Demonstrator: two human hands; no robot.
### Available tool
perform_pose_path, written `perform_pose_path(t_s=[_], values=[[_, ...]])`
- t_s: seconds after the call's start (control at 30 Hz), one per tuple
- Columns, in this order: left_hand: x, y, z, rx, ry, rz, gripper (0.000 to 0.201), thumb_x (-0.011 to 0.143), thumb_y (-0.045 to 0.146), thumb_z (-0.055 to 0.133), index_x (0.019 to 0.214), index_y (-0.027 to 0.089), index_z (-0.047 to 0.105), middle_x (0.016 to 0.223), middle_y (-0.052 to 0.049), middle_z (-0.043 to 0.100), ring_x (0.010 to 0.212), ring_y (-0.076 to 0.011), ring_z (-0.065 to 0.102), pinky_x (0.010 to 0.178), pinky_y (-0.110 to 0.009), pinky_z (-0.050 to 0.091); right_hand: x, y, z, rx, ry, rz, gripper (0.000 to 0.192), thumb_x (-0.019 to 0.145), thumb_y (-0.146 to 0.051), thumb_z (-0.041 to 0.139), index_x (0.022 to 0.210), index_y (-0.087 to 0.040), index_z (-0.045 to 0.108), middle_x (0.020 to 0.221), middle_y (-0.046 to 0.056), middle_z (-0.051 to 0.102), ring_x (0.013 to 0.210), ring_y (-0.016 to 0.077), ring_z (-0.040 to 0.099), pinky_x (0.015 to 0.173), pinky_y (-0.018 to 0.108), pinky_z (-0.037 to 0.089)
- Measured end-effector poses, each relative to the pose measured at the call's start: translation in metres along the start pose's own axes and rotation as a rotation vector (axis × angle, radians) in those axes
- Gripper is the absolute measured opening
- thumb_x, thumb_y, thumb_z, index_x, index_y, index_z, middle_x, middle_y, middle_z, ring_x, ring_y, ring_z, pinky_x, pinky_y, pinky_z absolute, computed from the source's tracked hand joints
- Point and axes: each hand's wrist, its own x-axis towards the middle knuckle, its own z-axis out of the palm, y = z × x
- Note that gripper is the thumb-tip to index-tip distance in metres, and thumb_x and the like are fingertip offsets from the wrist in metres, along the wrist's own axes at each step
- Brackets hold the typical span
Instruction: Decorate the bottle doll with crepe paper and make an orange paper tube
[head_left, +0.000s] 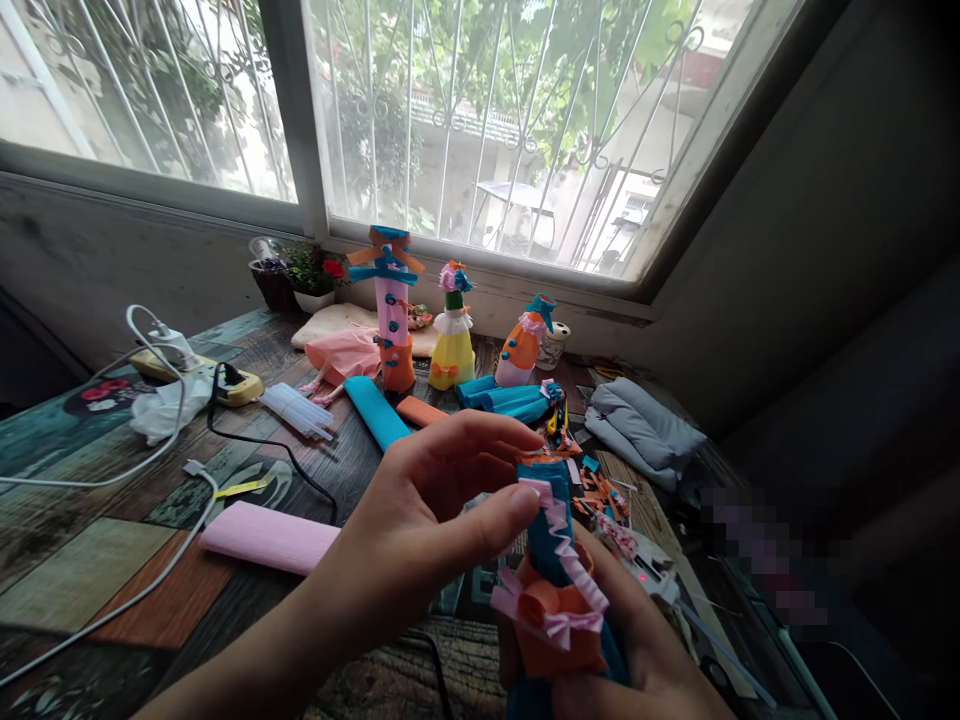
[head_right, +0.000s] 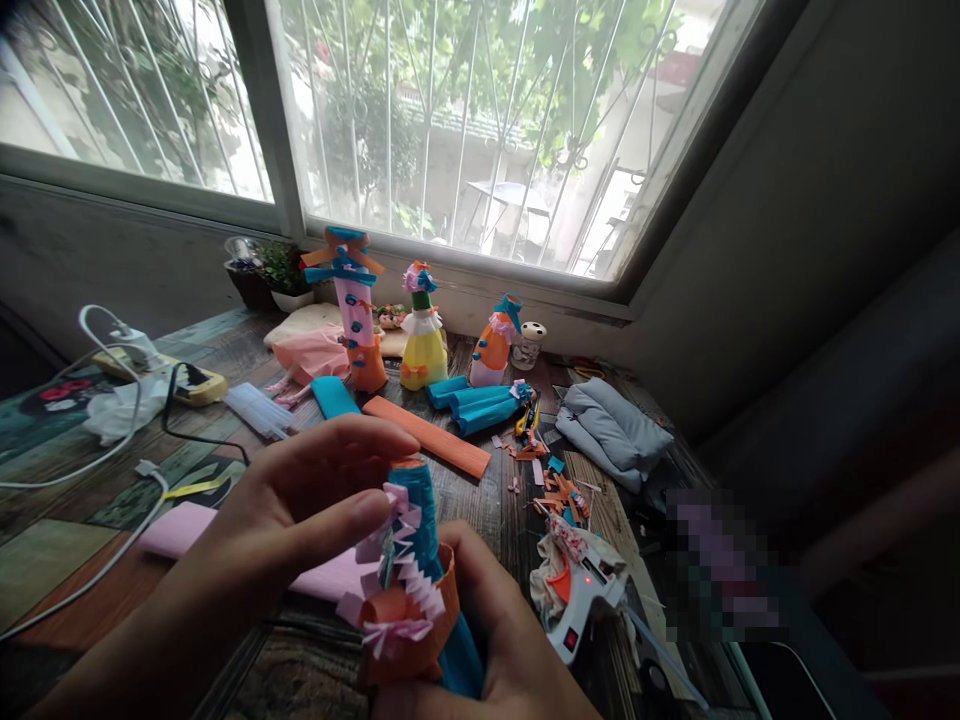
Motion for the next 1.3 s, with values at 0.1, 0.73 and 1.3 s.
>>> perform_pose_path(t_s=[0.1,0.73,1.3], values=[[0.001,0.000,0.001,0.007,-0.005,0.003,0.015,0.076,0.015,0.071,0.088,0.023,0.070,0.081,-0.001,0.072,0.076,-0.0157,0.069,0.061,-0.017,0.055,0.001,-0.001,0.000,0.016,-0.017,-0.002,0.039,0.060,-0.037,0.078,0.087,-0.022,0.053,0.070,-0.004,0.046,0.061,0.0113,0.044,0.060,0.023,0.032],[-0.003,0.003,0.006,-0.083,0.052,-0.045,0.013,0.071,0.021,0.074,0.084,0.021,0.071,0.075,-0.001,0.069,0.068,-0.0145,0.064,0.058,-0.019,0.052,-0.001,0.007,0.002,0.034,0.012,-0.014,0.044,0.059,-0.041,0.078,0.089,-0.023,0.052,0.073,-0.005,0.049,0.057,0.0079,0.039,0.055,0.021,0.027],[-0.003,0.002,0.009,-0.033,0.071,0.000,0.011,0.074,0.016,0.071,0.081,0.024,0.071,0.074,0.002,0.069,0.069,-0.0112,0.064,0.061,-0.014,0.052,-0.003,0.009,-0.002,0.000,0.091,0.033,0.047,0.058,-0.037,0.082,0.096,-0.024,0.057,0.078,-0.003,0.055,0.068,0.0113,0.048,0.060,0.020,0.036]])
